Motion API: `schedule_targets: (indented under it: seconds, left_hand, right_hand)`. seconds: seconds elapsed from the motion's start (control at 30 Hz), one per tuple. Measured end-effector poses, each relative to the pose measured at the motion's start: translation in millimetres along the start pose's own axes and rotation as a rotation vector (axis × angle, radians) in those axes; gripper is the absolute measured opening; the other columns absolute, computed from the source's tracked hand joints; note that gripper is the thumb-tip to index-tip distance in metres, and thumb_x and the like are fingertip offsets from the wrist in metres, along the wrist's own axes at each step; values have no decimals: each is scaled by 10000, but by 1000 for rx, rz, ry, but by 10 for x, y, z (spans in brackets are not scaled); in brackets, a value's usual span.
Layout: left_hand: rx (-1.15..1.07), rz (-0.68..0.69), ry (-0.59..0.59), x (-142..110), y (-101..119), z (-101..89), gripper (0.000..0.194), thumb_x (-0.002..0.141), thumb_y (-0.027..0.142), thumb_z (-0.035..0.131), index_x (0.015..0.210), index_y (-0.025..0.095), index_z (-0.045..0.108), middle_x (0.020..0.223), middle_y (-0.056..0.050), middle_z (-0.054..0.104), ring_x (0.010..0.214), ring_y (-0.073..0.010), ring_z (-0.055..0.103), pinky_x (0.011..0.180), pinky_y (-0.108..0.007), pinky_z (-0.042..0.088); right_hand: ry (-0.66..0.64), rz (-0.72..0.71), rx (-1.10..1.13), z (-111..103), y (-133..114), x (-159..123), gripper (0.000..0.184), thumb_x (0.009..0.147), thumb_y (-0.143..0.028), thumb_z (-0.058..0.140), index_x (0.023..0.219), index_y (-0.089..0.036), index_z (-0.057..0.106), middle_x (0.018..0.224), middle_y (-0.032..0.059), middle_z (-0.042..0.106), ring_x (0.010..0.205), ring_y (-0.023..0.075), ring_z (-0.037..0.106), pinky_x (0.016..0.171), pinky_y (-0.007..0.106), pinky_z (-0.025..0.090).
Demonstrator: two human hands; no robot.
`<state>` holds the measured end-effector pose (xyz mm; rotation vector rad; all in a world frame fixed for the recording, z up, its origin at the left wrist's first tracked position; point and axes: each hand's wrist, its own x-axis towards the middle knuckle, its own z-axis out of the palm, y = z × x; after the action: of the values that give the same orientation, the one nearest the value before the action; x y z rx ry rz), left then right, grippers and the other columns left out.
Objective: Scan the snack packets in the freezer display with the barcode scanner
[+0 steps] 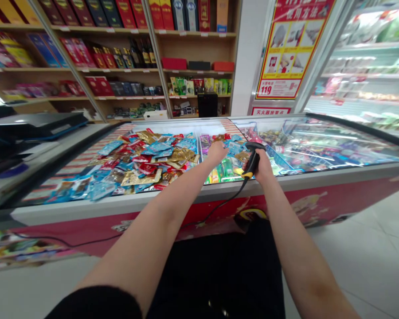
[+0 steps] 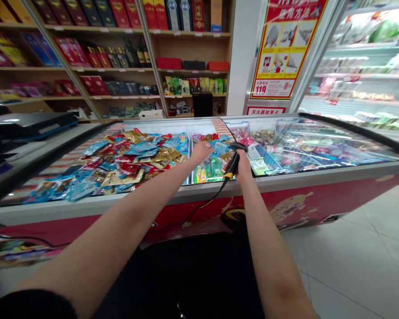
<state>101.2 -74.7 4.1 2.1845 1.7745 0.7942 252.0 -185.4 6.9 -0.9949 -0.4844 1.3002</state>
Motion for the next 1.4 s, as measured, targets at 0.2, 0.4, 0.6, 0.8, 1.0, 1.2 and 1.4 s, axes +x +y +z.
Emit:
schedule_targets:
  seconds: [0.2,0.4,0.6,0.8,1.0,1.2,1.4]
  left_hand:
    - [36,-58,-25,43,168,173,417,809,437,710,1117,156,692,1206,-167,707,1140,-286,661,907,-336,502]
    - [-86,-97,-48,106,102,245,204,745,363,761,781,188,663,929,-106,719,988,-298,694,807,-343,496]
    - [-241,-103,101,36,-54,119,259,718,275,783,742,204,535,876,-62,680,915,-237,655,788,-313,476]
    - [-384,-184,162,-83,-393,-8,214,734,238,753,780,201,547,823,-24,660,844,-196,642,815,-322,498]
    - [-492,-237,233,-273,-734,-83,174,748,187,694,900,187,610,849,-30,683,843,-189,662,821,-326,517]
    - [-469,-222,286,-571,-786,-226,140,778,191,678,897,183,607,889,-40,696,854,-180,661,833,-302,503]
    - [-446,-178,320,-695,-731,-265,131,798,191,684,868,192,574,864,-27,685,825,-167,641,818,-283,477]
  right_hand:
    - [34,13,7,-2,-19,-42,204,971,-357,491,840,-207,537,559,-8,546,429,161,554,446,280,531]
    - [-10,20,-15,20,13,-28,260,1005,-382,515,825,-195,539,558,3,568,439,152,568,444,251,514]
    - [-99,-3,-66,137,90,-47,321,981,-474,570,816,-202,534,556,0,570,427,139,548,415,228,469]
    - [-121,38,-95,415,90,-210,317,1016,-443,527,811,-201,532,512,-20,537,393,115,506,390,199,436]
    - [-197,45,-144,668,158,-354,336,984,-483,585,813,-200,525,499,-32,531,373,106,490,370,194,435]
    - [-266,78,-184,866,241,-443,379,1002,-505,536,797,-186,538,501,-8,555,366,114,502,340,203,421]
    - [-303,106,-204,975,305,-454,402,986,-541,552,803,-184,545,510,-4,557,360,116,503,348,213,431]
